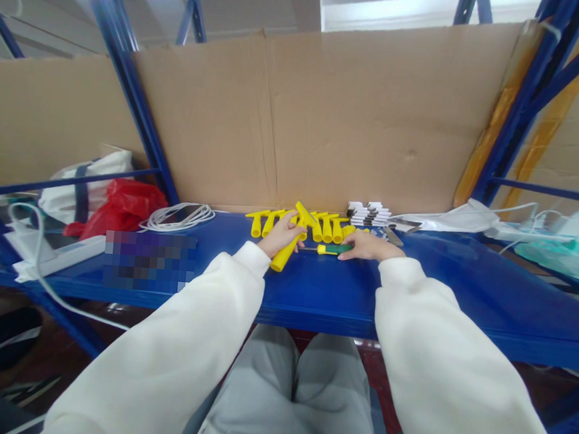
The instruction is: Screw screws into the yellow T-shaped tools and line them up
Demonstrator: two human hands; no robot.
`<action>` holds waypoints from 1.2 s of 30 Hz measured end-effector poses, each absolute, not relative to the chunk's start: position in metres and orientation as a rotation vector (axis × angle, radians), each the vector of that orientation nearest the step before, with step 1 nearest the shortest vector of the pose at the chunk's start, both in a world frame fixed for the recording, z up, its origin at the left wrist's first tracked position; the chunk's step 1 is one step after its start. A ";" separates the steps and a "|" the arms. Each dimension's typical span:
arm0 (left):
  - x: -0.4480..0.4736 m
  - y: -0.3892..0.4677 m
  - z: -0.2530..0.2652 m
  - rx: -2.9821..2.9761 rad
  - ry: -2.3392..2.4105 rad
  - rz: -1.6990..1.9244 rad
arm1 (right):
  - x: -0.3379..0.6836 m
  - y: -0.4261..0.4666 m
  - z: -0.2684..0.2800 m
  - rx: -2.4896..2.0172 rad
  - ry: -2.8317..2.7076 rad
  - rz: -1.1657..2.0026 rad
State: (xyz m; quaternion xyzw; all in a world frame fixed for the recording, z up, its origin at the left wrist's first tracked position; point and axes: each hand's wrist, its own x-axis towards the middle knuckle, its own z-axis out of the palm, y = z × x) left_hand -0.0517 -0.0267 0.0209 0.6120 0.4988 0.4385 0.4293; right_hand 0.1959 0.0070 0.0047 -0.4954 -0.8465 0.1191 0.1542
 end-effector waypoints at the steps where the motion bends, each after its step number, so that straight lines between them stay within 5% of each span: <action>1: -0.052 -0.027 0.021 1.530 1.242 1.095 | 0.195 0.006 0.005 -1.431 -2.429 0.315; 24: -0.055 -0.021 0.015 1.503 1.305 1.035 | 0.203 0.002 0.013 -1.574 -1.988 -0.282; 36: -0.054 -0.024 0.015 1.523 1.299 0.936 | 0.195 0.010 0.002 -1.521 -1.899 -0.271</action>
